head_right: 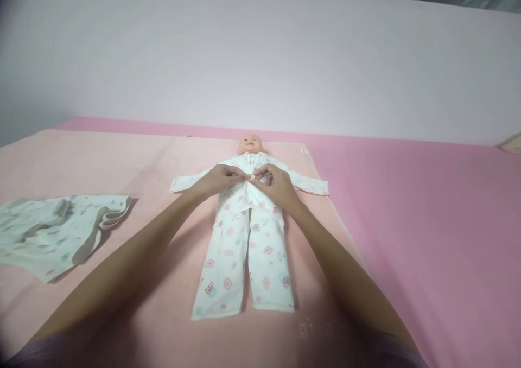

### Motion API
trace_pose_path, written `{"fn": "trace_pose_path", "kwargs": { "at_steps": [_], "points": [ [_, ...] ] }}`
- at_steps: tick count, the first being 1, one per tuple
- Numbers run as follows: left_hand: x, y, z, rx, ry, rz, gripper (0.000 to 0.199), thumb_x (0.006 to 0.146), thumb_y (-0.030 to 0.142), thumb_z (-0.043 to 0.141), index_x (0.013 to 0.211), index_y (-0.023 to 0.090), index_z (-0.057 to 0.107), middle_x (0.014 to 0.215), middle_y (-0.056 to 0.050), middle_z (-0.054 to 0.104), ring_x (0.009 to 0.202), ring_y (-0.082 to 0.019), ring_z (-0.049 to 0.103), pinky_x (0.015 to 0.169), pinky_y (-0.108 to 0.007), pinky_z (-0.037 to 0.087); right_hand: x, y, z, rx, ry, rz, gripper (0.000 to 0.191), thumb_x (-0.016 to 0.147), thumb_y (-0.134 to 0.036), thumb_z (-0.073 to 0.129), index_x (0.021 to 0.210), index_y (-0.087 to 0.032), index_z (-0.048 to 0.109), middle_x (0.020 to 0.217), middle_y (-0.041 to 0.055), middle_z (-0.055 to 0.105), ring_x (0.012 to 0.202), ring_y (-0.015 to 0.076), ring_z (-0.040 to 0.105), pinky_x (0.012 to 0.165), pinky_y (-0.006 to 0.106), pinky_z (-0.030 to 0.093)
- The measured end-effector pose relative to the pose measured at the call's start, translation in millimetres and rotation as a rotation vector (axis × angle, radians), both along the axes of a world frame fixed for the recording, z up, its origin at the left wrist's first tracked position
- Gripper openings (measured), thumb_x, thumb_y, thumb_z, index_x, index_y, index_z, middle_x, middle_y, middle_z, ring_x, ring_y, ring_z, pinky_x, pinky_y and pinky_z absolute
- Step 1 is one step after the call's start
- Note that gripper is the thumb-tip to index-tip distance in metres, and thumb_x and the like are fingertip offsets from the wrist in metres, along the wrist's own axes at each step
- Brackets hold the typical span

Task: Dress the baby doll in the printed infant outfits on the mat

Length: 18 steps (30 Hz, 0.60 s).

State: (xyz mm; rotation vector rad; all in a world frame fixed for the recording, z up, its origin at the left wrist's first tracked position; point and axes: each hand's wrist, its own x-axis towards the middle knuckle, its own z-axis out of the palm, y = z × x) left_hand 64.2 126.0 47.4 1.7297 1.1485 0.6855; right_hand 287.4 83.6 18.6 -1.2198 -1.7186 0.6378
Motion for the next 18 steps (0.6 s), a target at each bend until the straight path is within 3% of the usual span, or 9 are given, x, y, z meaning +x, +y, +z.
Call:
{"fn": "trace_pose_path", "kwargs": {
  "at_steps": [3,7,11,14,18],
  "points": [
    [0,-1,-0.6,-0.001,0.013,-0.006,0.032,0.078,0.052,0.084,0.081,0.020,0.078,0.063,0.001,0.054,0.056,-0.012,0.046,0.054,-0.027,0.032,0,1,-2.3,-0.024,0.043,-0.002,0.037,0.085,-0.058,0.081,0.103,-0.025,0.076,0.102,0.0034,0.076,0.068,0.0140,0.053,0.067,0.032,0.047],
    [2,-5,-2.0,0.073,0.055,0.008,0.027,0.083,0.048,0.079,0.090,0.022,0.076,0.065,0.004,0.043,0.056,-0.010,0.039,0.054,-0.026,0.028,1,4,-5.9,-0.032,0.056,0.013,0.036,0.087,-0.056,0.079,0.105,-0.025,0.075,0.099,0.0025,0.073,0.065,0.0133,0.049,0.064,0.031,0.044],
    [7,-9,-2.8,0.155,0.100,0.032,0.026,0.086,0.045,0.076,0.096,0.023,0.070,0.067,0.006,0.039,0.059,-0.010,0.036,0.056,-0.025,0.027,4,2,1.8,-0.052,0.011,0.048,0.033,0.091,-0.053,0.074,0.108,-0.025,0.071,0.105,0.0027,0.071,0.068,0.0139,0.049,0.066,0.032,0.045],
    [10,-12,-3.5,0.174,0.128,0.073,0.026,0.087,0.046,0.073,0.097,0.023,0.067,0.067,0.006,0.043,0.060,-0.011,0.039,0.058,-0.025,0.029,2,-14,17.9,-0.022,-0.136,0.058,0.033,0.090,-0.049,0.076,0.110,-0.026,0.062,0.110,0.0033,0.068,0.078,0.0174,0.055,0.070,0.033,0.047],
    [14,-16,-4.0,0.173,0.127,0.129,0.026,0.090,0.047,0.069,0.096,0.023,0.063,0.067,0.005,0.047,0.061,-0.012,0.042,0.059,-0.026,0.031,-10,-49,31.9,0.092,-0.501,0.170,0.037,0.088,-0.042,0.079,0.110,-0.025,0.055,0.110,0.0051,0.064,0.096,0.0247,0.058,0.080,0.037,0.047]
  ]
}}
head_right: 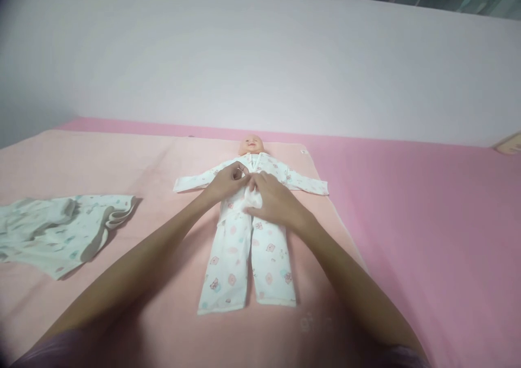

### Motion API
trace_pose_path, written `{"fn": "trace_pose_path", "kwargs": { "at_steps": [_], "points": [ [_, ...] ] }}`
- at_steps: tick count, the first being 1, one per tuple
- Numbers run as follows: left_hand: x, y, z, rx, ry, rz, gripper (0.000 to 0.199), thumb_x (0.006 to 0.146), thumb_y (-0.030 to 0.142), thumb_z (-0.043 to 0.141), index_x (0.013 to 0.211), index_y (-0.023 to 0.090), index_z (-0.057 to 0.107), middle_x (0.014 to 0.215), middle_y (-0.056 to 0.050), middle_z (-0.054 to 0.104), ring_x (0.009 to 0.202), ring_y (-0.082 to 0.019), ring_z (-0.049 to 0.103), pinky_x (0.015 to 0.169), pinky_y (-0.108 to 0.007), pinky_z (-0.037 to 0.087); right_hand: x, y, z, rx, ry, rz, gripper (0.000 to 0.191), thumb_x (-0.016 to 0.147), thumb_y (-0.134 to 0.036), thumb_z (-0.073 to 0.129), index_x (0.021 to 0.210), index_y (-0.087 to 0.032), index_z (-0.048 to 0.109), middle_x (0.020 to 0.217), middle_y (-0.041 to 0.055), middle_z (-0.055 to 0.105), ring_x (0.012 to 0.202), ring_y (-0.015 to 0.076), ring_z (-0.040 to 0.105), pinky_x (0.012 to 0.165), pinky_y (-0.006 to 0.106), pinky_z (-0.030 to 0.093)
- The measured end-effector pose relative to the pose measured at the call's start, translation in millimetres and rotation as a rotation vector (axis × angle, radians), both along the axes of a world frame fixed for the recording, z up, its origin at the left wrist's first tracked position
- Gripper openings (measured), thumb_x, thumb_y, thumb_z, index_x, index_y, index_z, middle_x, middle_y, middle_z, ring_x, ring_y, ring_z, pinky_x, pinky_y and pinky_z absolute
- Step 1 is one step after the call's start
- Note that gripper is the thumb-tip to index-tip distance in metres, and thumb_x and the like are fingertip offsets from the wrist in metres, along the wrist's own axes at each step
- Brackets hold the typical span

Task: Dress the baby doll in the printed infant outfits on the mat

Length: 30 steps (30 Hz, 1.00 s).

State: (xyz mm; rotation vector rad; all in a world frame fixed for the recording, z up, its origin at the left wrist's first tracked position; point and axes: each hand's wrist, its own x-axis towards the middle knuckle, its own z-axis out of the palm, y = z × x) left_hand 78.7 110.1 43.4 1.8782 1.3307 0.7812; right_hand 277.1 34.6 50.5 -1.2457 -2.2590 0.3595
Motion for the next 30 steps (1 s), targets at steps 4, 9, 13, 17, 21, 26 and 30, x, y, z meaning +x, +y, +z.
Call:
{"fn": "trace_pose_path", "kwargs": {
  "at_steps": [4,9,13,17,21,26,30],
  "points": [
    [3,-4,0.9,0.004,0.017,0.038,0.022,0.091,0.044,0.066,0.097,0.023,0.061,0.069,0.005,0.053,0.064,-0.013,0.048,0.062,-0.027,0.034,-11,-19,-8.6,0.209,-0.285,-0.031,0.021,0.096,-0.023,0.069,0.114,-0.021,0.057,0.110,0.0085,0.064,0.097,0.0264,0.057,0.082,0.039,0.043],
    [6,-6,4.4,-0.002,0.044,0.054,0.023,0.092,0.045,0.066,0.098,0.024,0.059,0.070,0.006,0.056,0.065,-0.014,0.052,0.064,-0.028,0.035,-7,-12,-25.5,0.477,-0.462,-0.058,0.015,0.101,-0.008,0.053,0.103,-0.020,0.062,0.097,0.0088,0.065,0.089,0.0253,0.054,0.074,0.039,0.038],
    [3,-4,8.6,0.002,0.052,0.070,0.028,0.091,0.046,0.068,0.106,0.025,0.058,0.078,0.004,0.063,0.071,-0.015,0.059,0.067,-0.028,0.039,-3,-15,-31.6,0.577,-0.479,0.025,0.031,0.105,-0.004,0.043,0.085,-0.020,0.060,0.081,0.0046,0.060,0.071,0.0195,0.047,0.066,0.037,0.033],
    [-2,9,10.8,0.030,0.018,0.052,0.030,0.094,0.047,0.064,0.114,0.025,0.060,0.091,0.000,0.069,0.078,-0.017,0.064,0.069,-0.027,0.042,6,-21,-22.2,0.412,-0.386,0.174,0.029,0.107,-0.010,0.046,0.087,-0.020,0.064,0.085,0.0044,0.064,0.074,0.0177,0.053,0.065,0.034,0.037],
    [-3,33,12.6,0.031,0.044,0.018,0.027,0.089,0.044,0.070,0.105,0.022,0.067,0.099,-0.004,0.072,0.084,-0.018,0.064,0.070,-0.027,0.044,22,5,0.8,0.062,-0.066,0.207,0.018,0.110,-0.033,0.054,0.115,-0.026,0.069,0.108,0.0046,0.071,0.091,0.0189,0.065,0.076,0.033,0.051],
    [-3,50,25.2,-0.074,0.068,-0.094,0.020,0.081,0.037,0.073,0.084,0.018,0.073,0.082,-0.004,0.070,0.071,-0.017,0.059,0.064,-0.029,0.040,38,81,13.7,-0.019,0.070,-0.028,0.031,0.107,-0.028,0.048,0.128,-0.029,0.071,0.124,0.0081,0.064,0.093,0.0205,0.066,0.088,0.040,0.056],
    [-3,51,38.4,-0.139,0.058,-0.128,0.016,0.076,0.032,0.074,0.069,0.018,0.071,0.072,-0.002,0.065,0.063,-0.014,0.052,0.063,-0.030,0.039,41,121,16.2,-0.111,-0.059,0.079,0.029,0.101,-0.031,0.057,0.125,-0.028,0.073,0.121,0.0088,0.061,0.098,0.0225,0.066,0.094,0.043,0.056]
  ]
}}
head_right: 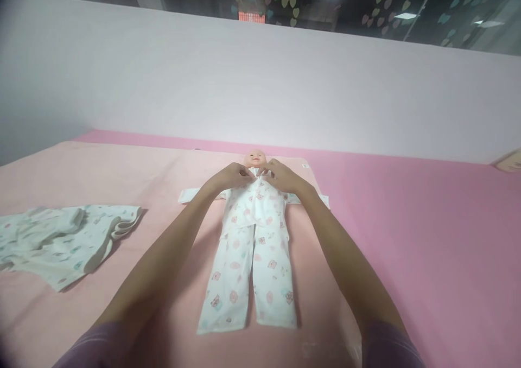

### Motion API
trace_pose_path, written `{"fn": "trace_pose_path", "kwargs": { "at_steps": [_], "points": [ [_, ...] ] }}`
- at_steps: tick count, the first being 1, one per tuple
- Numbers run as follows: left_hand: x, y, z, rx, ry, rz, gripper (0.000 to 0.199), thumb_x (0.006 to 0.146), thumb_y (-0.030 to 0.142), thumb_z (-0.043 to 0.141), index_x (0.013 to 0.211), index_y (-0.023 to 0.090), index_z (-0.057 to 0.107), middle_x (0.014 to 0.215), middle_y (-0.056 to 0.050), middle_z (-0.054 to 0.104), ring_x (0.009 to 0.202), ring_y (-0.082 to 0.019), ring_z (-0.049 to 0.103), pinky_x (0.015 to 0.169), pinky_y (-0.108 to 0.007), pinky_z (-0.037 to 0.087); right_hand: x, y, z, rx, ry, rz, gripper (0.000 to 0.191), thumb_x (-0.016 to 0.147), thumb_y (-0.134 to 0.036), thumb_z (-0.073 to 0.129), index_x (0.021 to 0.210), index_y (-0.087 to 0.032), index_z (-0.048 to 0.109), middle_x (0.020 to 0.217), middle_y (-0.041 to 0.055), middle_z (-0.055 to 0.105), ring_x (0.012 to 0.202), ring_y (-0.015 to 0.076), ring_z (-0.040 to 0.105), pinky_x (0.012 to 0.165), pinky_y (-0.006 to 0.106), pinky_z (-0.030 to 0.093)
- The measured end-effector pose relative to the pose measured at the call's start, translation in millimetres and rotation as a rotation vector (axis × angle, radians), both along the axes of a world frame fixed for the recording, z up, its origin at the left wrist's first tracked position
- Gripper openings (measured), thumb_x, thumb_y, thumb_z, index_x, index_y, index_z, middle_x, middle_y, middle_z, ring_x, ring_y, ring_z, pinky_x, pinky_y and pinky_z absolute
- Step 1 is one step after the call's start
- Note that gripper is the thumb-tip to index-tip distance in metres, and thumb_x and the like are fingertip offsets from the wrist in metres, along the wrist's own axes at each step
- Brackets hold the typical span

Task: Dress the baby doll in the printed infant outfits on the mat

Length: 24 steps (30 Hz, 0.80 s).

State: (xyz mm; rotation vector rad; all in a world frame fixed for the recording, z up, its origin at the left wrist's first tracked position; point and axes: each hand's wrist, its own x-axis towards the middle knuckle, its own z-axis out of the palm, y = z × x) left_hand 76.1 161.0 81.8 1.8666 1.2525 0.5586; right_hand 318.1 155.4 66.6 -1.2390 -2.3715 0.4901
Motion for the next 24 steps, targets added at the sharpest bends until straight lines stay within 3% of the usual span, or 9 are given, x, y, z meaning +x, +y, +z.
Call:
{"fn": "trace_pose_path", "kwargs": {
  "at_steps": [6,9,14,19,24],
  "points": [
    [-1,2,5.8,0.003,0.036,-0.002,0.031,0.077,0.038,0.077,0.058,0.018,0.063,0.062,-0.002,0.058,0.059,-0.014,0.049,0.061,-0.031,0.036,3,5,14.7,0.042,-0.119,0.061,0.016,0.098,-0.030,0.061,0.108,-0.023,0.071,0.114,0.0078,0.066,0.091,0.0216,0.063,0.084,0.038,0.051],
    [1,3,3.2,-0.007,-0.025,-0.001,0.031,0.079,0.037,0.076,0.059,0.018,0.062,0.063,-0.002,0.058,0.059,-0.014,0.049,0.060,-0.030,0.035,3,3,14.6,0.108,-0.069,0.056,0.012,0.098,-0.027,0.059,0.104,-0.023,0.068,0.111,0.0067,0.068,0.088,0.0208,0.062,0.082,0.037,0.050],
    [5,0,0.8,-0.054,-0.092,0.044,0.024,0.075,0.036,0.078,0.065,0.018,0.066,0.062,-0.001,0.055,0.056,-0.013,0.045,0.057,-0.030,0.033,-7,0,-8.1,0.149,0.207,-0.003,0.014,0.097,-0.026,0.057,0.107,-0.022,0.066,0.110,0.0066,0.072,0.091,0.0203,0.064,0.081,0.035,0.052],
    [7,-1,-2.0,-0.084,-0.132,0.042,0.021,0.074,0.034,0.078,0.067,0.018,0.066,0.060,0.000,0.053,0.054,-0.012,0.043,0.056,-0.029,0.032,-23,-12,-39.3,0.090,0.538,-0.192,0.020,0.093,-0.035,0.064,0.110,-0.024,0.067,0.114,0.0066,0.076,0.099,0.0208,0.069,0.078,0.033,0.055],
    [8,4,-9.6,-0.071,-0.128,0.007,0.019,0.078,0.033,0.075,0.071,0.017,0.070,0.061,0.000,0.054,0.055,-0.012,0.043,0.056,-0.028,0.032,-27,-21,-55.9,0.015,0.760,-0.264,0.028,0.090,-0.042,0.074,0.112,-0.025,0.071,0.119,0.0076,0.079,0.106,0.0218,0.075,0.087,0.035,0.060]
  ]
}}
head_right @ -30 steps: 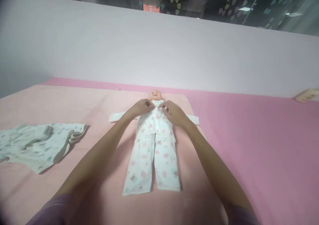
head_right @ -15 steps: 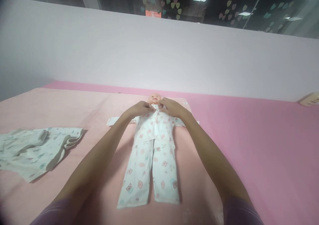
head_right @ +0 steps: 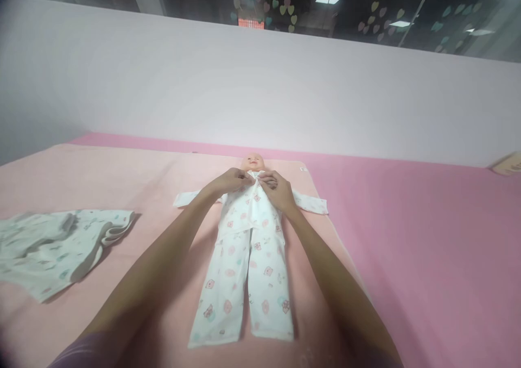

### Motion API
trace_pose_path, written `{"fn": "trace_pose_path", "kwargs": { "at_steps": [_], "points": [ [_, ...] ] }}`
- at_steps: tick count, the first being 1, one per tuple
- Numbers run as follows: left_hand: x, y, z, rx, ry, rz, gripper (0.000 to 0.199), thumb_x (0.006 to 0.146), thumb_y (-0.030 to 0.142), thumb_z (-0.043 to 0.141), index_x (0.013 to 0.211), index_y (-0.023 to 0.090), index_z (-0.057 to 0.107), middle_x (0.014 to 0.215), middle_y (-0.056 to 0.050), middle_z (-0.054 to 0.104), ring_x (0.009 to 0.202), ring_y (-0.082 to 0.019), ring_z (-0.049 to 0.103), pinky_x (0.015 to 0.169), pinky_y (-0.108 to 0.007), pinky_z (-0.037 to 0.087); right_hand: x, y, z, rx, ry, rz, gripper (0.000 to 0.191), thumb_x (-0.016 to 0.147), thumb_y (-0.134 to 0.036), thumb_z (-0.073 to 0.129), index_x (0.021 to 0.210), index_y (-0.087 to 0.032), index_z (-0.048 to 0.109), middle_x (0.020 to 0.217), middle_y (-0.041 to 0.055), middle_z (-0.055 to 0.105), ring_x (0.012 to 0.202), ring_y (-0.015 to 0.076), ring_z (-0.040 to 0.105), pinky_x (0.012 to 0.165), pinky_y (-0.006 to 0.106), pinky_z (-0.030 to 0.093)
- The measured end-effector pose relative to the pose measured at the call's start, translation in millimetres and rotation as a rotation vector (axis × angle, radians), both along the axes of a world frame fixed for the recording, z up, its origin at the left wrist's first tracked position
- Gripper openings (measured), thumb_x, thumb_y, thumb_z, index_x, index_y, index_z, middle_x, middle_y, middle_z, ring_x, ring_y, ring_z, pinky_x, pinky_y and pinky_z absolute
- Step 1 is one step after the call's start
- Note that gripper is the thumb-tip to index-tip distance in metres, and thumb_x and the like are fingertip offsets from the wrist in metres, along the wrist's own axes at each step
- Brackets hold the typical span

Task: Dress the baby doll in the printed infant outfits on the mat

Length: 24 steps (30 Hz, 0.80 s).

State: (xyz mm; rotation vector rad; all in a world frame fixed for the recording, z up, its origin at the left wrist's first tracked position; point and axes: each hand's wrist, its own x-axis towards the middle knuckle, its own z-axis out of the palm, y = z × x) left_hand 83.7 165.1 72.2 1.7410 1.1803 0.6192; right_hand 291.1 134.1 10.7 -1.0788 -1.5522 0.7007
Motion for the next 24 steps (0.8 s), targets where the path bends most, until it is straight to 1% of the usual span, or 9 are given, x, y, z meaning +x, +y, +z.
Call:
{"fn": "trace_pose_path", "kwargs": {
  "at_steps": [4,6,8,10,12,16,18,20,24],
  "points": [
    [-3.1,2.9,-2.7,0.023,0.015,-0.017,0.019,0.079,0.034,0.075,0.071,0.017,0.073,0.063,0.000,0.055,0.056,-0.012,0.043,0.056,-0.029,0.032,2.4,1.0,-3.6,-0.084,0.138,0.067,0.036,0.081,-0.046,0.085,0.106,-0.023,0.073,0.114,0.0081,0.081,0.106,0.0227,0.077,0.098,0.038,0.060],
    [-4.9,3.8,-2.9,0.019,0.030,-0.016,0.017,0.079,0.034,0.075,0.073,0.018,0.075,0.064,0.000,0.056,0.057,-0.012,0.044,0.057,-0.029,0.033,1.2,1.1,-3.8,-0.104,0.176,0.065,0.037,0.078,-0.047,0.089,0.101,-0.023,0.074,0.108,0.0078,0.082,0.105,0.0237,0.077,0.101,0.040,0.060],
    [-6.2,4.9,-3.6,0.009,0.046,-0.017,0.015,0.077,0.032,0.076,0.075,0.018,0.077,0.068,-0.001,0.061,0.060,-0.013,0.047,0.059,-0.029,0.035,-1.8,-0.3,-3.5,-0.104,0.183,0.050,0.037,0.076,-0.048,0.090,0.098,-0.023,0.074,0.105,0.0075,0.082,0.104,0.0247,0.078,0.102,0.042,0.060],
    [-6.8,6.2,-5.2,0.007,0.052,-0.028,0.013,0.075,0.031,0.076,0.075,0.018,0.078,0.072,-0.002,0.064,0.063,-0.013,0.050,0.060,-0.028,0.037,-4.9,-2.2,-2.9,-0.077,0.166,0.030,0.035,0.078,-0.048,0.089,0.098,-0.024,0.074,0.105,0.0073,0.082,0.105,0.0253,0.077,0.100,0.042,0.061],
    [-6.6,7.0,-7.2,0.009,0.043,-0.036,0.013,0.074,0.031,0.076,0.076,0.018,0.079,0.072,-0.002,0.064,0.064,-0.014,0.050,0.059,-0.028,0.037,-6.0,-3.5,-2.2,-0.048,0.123,0.000,0.032,0.080,-0.048,0.087,0.097,-0.024,0.074,0.106,0.0071,0.081,0.105,0.0253,0.076,0.096,0.041,0.061],
    [-5.3,5.8,-8.8,0.006,0.024,-0.022,0.017,0.076,0.033,0.075,0.081,0.018,0.081,0.070,-0.001,0.062,0.062,-0.013,0.047,0.059,-0.028,0.036,-0.7,-3.0,-0.5,-0.064,-0.001,-0.060,0.030,0.080,-0.048,0.086,0.097,-0.025,0.079,0.113,0.0077,0.078,0.105,0.0257,0.073,0.089,0.040,0.062],
    [-4.5,4.3,-8.2,0.003,0.026,-0.006,0.017,0.076,0.033,0.075,0.082,0.018,0.080,0.070,-0.001,0.061,0.062,-0.013,0.047,0.059,-0.028,0.036,2.3,-2.6,0.8,-0.056,-0.058,-0.047,0.027,0.083,-0.048,0.084,0.098,-0.026,0.082,0.116,0.0075,0.078,0.105,0.0256,0.071,0.092,0.041,0.061],
    [-3.7,2.8,-7.5,0.005,0.028,0.001,0.016,0.075,0.032,0.074,0.079,0.017,0.079,0.068,0.000,0.059,0.062,-0.013,0.047,0.059,-0.028,0.035,3.4,-3.0,2.0,-0.030,-0.096,-0.023,0.024,0.087,-0.047,0.080,0.101,-0.028,0.085,0.116,0.0068,0.078,0.106,0.0254,0.072,0.095,0.043,0.061],
    [-2.4,1.6,-8.1,0.007,0.015,-0.006,0.016,0.076,0.032,0.073,0.072,0.017,0.074,0.063,0.000,0.055,0.061,-0.013,0.046,0.059,-0.028,0.033,0.0,-4.3,1.8,-0.028,-0.060,0.009,0.023,0.088,-0.042,0.080,0.106,-0.030,0.086,0.116,0.0057,0.080,0.108,0.0263,0.074,0.099,0.045,0.060]
  ]
}}
